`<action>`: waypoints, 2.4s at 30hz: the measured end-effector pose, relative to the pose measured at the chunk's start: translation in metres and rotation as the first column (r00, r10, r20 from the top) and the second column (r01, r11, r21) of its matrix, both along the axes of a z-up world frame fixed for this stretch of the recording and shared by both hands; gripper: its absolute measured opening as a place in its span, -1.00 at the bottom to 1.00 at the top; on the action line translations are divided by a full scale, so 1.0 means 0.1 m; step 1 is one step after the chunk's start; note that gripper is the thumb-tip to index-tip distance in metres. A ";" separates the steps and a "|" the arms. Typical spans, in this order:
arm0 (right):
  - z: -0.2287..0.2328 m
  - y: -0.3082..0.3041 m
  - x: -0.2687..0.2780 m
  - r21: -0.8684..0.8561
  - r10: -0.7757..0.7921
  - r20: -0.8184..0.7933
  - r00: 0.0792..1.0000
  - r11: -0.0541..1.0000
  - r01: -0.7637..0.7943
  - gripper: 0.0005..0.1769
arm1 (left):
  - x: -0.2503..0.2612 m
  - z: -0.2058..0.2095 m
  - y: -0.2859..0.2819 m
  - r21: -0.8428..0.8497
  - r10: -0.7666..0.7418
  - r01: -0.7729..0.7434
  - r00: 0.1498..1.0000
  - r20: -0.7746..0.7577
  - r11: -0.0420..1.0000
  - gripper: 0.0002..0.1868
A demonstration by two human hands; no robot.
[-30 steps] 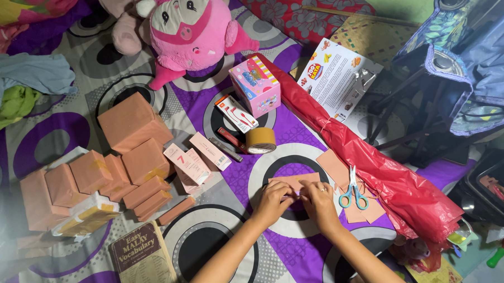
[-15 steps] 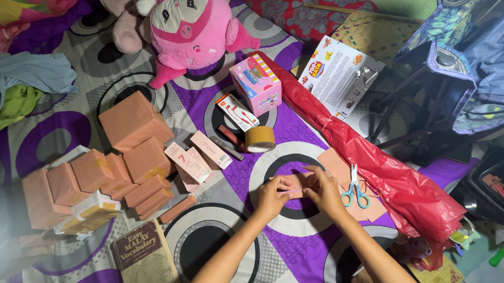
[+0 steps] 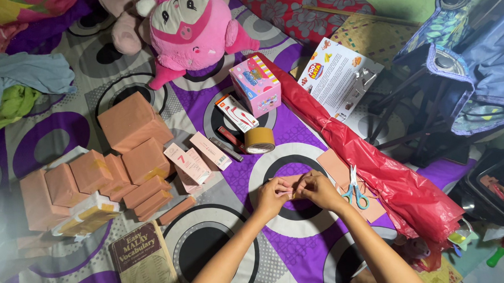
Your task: The person wraps small rectangular boxes using brown paper, tape, and scissors. They fold the paper around each box, apply tape to seal the edges, and trim excess paper with scissors. The wrapped boxes are placed aside as the process continues.
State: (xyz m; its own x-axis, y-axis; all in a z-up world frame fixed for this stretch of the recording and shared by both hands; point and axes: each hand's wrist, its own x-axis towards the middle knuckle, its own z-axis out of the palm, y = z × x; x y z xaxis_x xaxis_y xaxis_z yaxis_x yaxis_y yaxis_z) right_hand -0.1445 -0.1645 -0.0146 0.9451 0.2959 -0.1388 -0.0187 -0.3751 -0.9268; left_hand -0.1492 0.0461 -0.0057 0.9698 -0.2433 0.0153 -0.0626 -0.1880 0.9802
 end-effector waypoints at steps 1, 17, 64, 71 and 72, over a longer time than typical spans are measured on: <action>0.01 0.02 0.00 -0.049 -0.011 0.000 1.000 0.999 0.011 -0.99 | 0.00 0.00 0.00 0.008 0.002 -0.002 1.000 0.005 1.000 -0.70; 0.28 0.19 -0.06 -0.442 -0.039 0.276 0.960 0.882 0.163 -0.71 | 0.03 0.06 0.04 0.019 -0.037 0.037 0.999 -0.012 0.999 -0.67; 0.31 0.06 -0.42 -0.448 -0.033 0.577 0.816 0.823 0.350 -0.67 | -0.11 0.37 0.11 0.382 -0.161 -0.042 0.861 0.483 0.923 -0.84; 0.41 0.04 -0.27 -0.539 0.045 0.514 0.857 0.794 0.281 -0.72 | 0.02 0.33 0.11 0.521 -0.251 0.000 0.876 0.412 0.854 -0.74; 0.42 0.05 -0.26 -0.537 0.066 0.538 0.840 0.795 0.281 -0.66 | 0.06 0.33 0.10 0.532 -0.262 0.003 0.873 0.411 0.847 -0.74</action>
